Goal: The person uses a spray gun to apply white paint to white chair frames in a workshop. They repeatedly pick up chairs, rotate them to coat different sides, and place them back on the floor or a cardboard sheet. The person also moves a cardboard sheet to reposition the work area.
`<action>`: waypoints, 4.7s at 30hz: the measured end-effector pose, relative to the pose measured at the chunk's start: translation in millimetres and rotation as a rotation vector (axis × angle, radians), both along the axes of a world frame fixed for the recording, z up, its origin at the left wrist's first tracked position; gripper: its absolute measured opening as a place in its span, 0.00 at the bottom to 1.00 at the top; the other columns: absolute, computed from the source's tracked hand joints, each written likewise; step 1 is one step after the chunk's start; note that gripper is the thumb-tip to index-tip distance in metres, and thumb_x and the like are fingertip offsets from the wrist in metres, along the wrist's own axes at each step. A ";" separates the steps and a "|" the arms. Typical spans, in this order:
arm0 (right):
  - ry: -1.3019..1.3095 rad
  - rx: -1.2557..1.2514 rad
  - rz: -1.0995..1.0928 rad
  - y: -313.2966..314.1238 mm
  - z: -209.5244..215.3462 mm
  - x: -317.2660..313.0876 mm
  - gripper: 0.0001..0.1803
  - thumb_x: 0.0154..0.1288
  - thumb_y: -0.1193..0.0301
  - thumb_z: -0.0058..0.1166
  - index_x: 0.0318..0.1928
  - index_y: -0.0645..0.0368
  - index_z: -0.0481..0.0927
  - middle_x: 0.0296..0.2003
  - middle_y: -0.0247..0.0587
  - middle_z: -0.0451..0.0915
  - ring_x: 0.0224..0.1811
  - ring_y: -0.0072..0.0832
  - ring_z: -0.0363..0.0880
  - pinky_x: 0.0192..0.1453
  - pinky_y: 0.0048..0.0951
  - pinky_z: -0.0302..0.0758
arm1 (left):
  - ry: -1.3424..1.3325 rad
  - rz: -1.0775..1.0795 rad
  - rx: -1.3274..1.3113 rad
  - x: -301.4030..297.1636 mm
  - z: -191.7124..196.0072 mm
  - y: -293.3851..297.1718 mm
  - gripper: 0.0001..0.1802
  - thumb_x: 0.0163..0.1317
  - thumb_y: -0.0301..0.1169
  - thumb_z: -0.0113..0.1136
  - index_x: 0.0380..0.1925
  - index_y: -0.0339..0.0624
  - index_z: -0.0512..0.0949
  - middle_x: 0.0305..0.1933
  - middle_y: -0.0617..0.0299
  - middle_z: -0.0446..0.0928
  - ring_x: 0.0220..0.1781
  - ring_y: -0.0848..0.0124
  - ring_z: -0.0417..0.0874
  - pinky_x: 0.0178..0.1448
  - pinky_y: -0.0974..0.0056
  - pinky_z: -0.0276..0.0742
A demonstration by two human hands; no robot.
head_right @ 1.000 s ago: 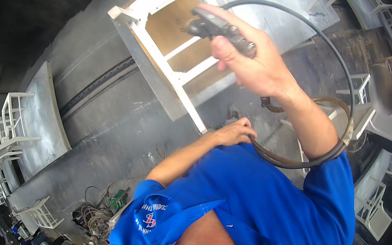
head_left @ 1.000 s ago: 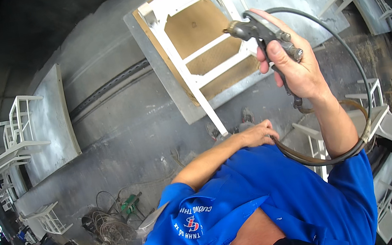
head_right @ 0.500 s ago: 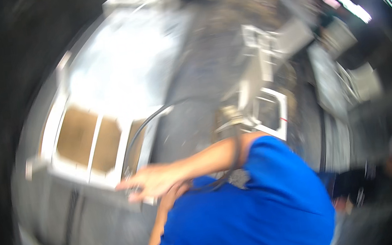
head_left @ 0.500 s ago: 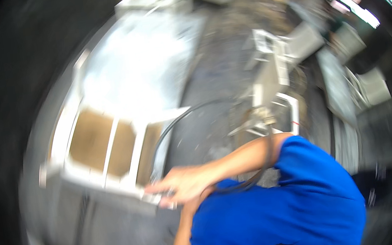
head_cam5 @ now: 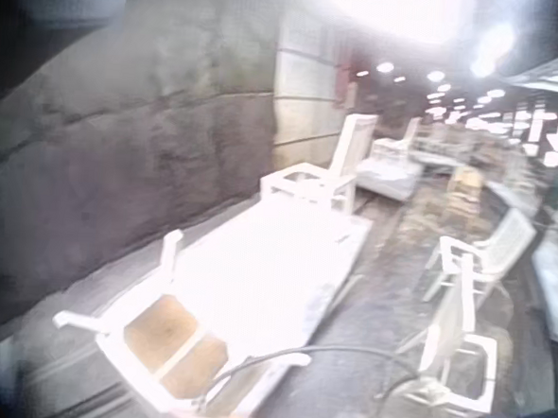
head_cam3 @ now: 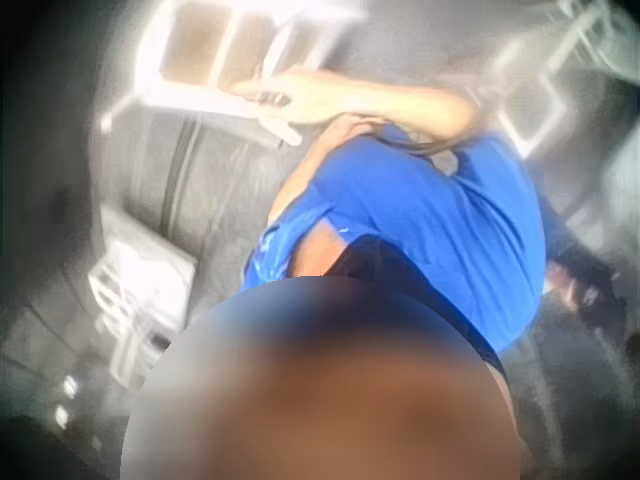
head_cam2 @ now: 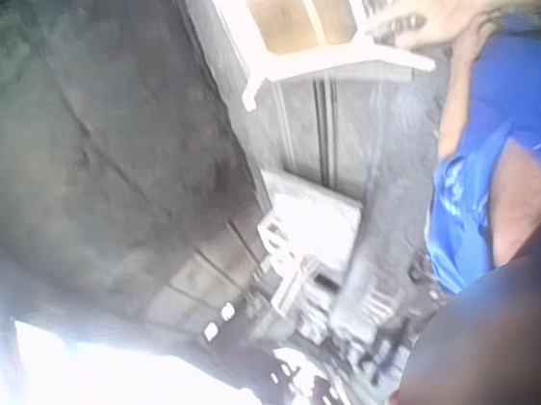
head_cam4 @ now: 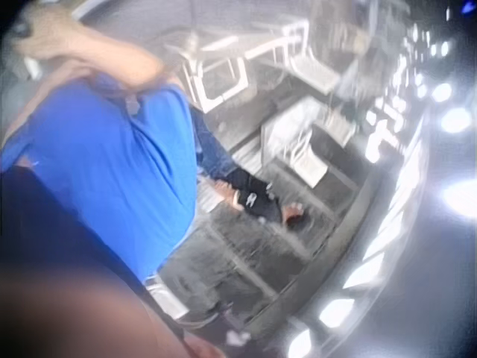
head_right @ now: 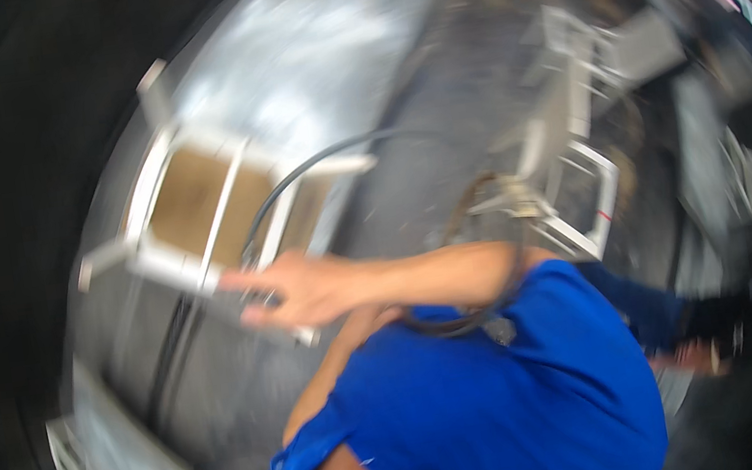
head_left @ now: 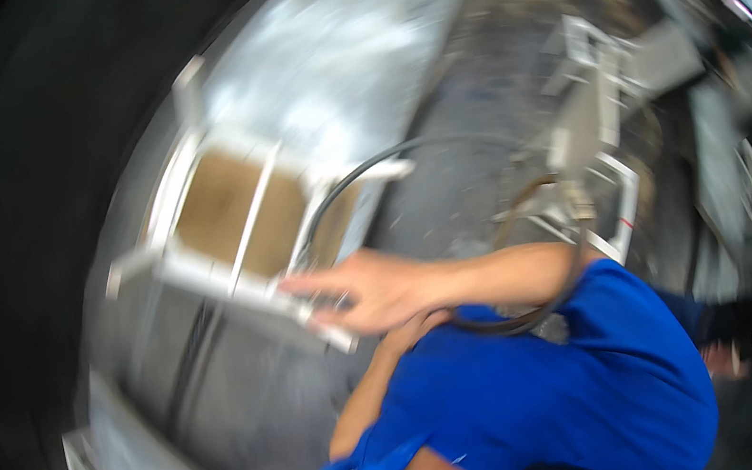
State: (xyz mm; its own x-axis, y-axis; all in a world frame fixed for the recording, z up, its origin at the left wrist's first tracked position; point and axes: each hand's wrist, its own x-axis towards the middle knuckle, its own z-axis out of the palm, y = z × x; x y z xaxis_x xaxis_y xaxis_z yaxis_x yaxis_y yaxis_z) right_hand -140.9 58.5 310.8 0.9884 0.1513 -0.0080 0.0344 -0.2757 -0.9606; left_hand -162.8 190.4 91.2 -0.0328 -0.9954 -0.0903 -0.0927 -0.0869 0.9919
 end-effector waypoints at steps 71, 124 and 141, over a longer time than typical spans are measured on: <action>0.250 -0.083 -0.215 -19.1 -188.5 -28.7 0.33 0.75 0.48 0.56 0.75 0.42 0.71 0.65 0.57 0.79 0.71 0.51 0.75 0.72 0.43 0.72 | -0.087 0.266 -0.052 -32.7 -5.4 41.6 0.19 0.69 0.41 0.64 0.51 0.38 0.84 0.52 0.50 0.85 0.53 0.48 0.86 0.57 0.51 0.81; -0.409 -0.709 -0.574 352.4 -78.0 155.6 0.29 0.75 0.60 0.59 0.72 0.49 0.73 0.47 0.57 0.87 0.49 0.49 0.88 0.54 0.41 0.81 | -0.012 0.240 -0.281 125.7 -22.0 458.6 0.15 0.63 0.30 0.70 0.50 0.41 0.86 0.50 0.55 0.87 0.47 0.60 0.90 0.53 0.57 0.85; 0.057 -0.563 -0.619 375.7 -113.8 97.6 0.29 0.75 0.58 0.57 0.72 0.50 0.72 0.56 0.65 0.83 0.62 0.58 0.81 0.65 0.45 0.76 | -0.033 0.200 -0.266 125.7 -26.3 472.5 0.15 0.64 0.32 0.69 0.51 0.45 0.86 0.51 0.58 0.87 0.51 0.57 0.89 0.56 0.57 0.85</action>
State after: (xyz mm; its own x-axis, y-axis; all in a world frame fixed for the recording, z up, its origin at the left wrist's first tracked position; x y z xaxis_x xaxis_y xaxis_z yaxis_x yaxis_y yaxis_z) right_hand -43.3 434.1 197.0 0.8873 -0.4603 0.0280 -0.3253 -0.6679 -0.6693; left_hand -37.1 662.9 64.9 0.1643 -0.9706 0.1759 -0.1326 0.1550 0.9790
